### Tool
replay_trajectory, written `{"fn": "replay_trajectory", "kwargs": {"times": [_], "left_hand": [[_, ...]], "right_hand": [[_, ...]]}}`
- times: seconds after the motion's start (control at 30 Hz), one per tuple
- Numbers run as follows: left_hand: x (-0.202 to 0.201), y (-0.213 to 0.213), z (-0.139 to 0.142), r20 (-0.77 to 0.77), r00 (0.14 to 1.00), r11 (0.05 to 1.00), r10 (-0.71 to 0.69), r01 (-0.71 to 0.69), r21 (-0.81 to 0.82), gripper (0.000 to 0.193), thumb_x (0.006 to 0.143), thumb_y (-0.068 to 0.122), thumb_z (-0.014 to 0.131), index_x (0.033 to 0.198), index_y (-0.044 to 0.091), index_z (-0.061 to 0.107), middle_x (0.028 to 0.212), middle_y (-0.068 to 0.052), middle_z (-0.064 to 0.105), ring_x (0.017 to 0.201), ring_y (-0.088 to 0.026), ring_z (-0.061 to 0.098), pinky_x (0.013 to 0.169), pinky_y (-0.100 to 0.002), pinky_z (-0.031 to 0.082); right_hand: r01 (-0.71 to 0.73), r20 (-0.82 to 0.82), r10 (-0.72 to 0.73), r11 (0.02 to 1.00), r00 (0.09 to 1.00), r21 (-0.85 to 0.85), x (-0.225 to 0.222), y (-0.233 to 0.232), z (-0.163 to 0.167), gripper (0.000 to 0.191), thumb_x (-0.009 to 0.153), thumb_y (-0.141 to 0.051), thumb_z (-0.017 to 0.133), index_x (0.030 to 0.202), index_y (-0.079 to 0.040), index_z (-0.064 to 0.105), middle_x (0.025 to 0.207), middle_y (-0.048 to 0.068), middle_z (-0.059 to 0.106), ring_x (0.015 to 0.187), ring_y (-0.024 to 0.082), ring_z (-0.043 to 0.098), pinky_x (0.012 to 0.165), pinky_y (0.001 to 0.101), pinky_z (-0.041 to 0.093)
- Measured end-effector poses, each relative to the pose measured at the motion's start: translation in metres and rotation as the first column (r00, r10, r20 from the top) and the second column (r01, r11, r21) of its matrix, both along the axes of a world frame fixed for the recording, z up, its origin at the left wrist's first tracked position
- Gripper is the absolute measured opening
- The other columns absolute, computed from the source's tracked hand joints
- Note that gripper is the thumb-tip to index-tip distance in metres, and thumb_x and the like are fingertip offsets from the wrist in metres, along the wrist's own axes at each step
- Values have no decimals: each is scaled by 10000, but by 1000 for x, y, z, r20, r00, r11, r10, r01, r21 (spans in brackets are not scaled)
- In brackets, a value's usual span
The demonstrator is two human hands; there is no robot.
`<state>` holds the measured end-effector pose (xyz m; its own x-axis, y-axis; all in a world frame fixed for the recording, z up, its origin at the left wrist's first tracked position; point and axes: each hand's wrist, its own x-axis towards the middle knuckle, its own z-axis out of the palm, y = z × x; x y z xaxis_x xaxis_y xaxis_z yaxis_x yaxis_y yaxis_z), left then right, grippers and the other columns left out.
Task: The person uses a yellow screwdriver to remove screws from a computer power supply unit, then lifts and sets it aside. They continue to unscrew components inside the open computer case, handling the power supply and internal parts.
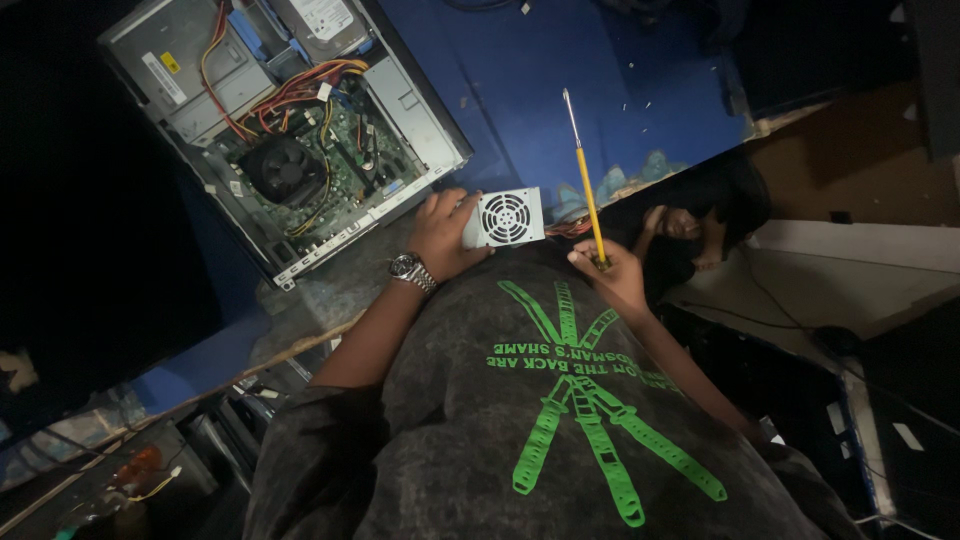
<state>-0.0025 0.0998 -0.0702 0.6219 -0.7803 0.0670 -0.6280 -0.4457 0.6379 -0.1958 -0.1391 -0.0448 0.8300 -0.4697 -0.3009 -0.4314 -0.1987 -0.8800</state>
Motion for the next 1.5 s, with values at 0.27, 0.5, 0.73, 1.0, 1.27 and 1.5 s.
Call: {"fn": "replay_trajectory", "kwargs": {"times": [0.27, 0.5, 0.73, 1.0, 1.27, 1.5], "left_hand": [[0, 0, 5, -26, 1000, 1000, -5, 5, 9, 943, 606, 403, 950, 1390, 45, 568, 1306, -152, 559, 1156, -341, 538, 980, -465, 470], [0, 2, 0, -46, 999, 998, -10, 12, 53, 1053, 602, 408, 945, 1470, 33, 481, 1344, -171, 536, 1190, -355, 518, 1024, -481, 463], [-2, 5, 13, -185, 983, 995, 7, -26, -101, 655, 843, 287, 821, 1418, 100, 569, 1303, -185, 589, 1188, -338, 565, 993, -443, 494], [-20, -15, 106, -393, 890, 861, -231, -1, -508, 375, 932, 117, 777, 1289, 60, 675, 1121, -94, 716, 993, -177, 707, 894, -302, 584], [-24, -30, 131, -479, 840, 743, -254, -147, -653, 365, 925, 63, 774, 1272, 25, 665, 1071, -73, 761, 932, -119, 748, 832, -252, 610], [-34, -28, 91, -535, 832, 749, -147, -260, -610, 162, 909, -4, 819, 1066, -18, 782, 984, -87, 792, 756, -55, 632, 632, -202, 495]], "right_hand": [[-5, -27, 6, 1000, 1000, 20, 1, -1, -2, 250, 911, -214, 795, 1066, -27, 736, 947, 31, 739, 857, 86, 681, 782, 247, 547], [-25, -12, 25, 1000, 1000, 20, 1, -1, 0, 236, 915, -204, 791, 1064, -29, 737, 939, 26, 736, 859, 90, 673, 788, 252, 544], [-6, 51, 1, 995, 999, 96, 10, -5, 30, 211, 965, -195, 753, 1078, -17, 736, 832, 38, 672, 633, 56, 554, 559, 217, 424], [-91, 133, 28, 864, 991, 495, 44, 9, 110, 172, 998, -107, 662, 1111, 18, 698, 822, 56, 664, 499, 46, 504, 443, 212, 400], [-193, 230, 7, 571, 973, 798, 70, 14, 120, 97, 996, -22, 653, 1084, 13, 671, 801, 104, 660, 484, 56, 483, 437, 226, 388], [-114, 119, 20, 487, 993, 866, 69, 16, 102, 51, 993, -38, 652, 1031, -7, 640, 815, 113, 669, 466, 56, 477, 424, 227, 379]]}}
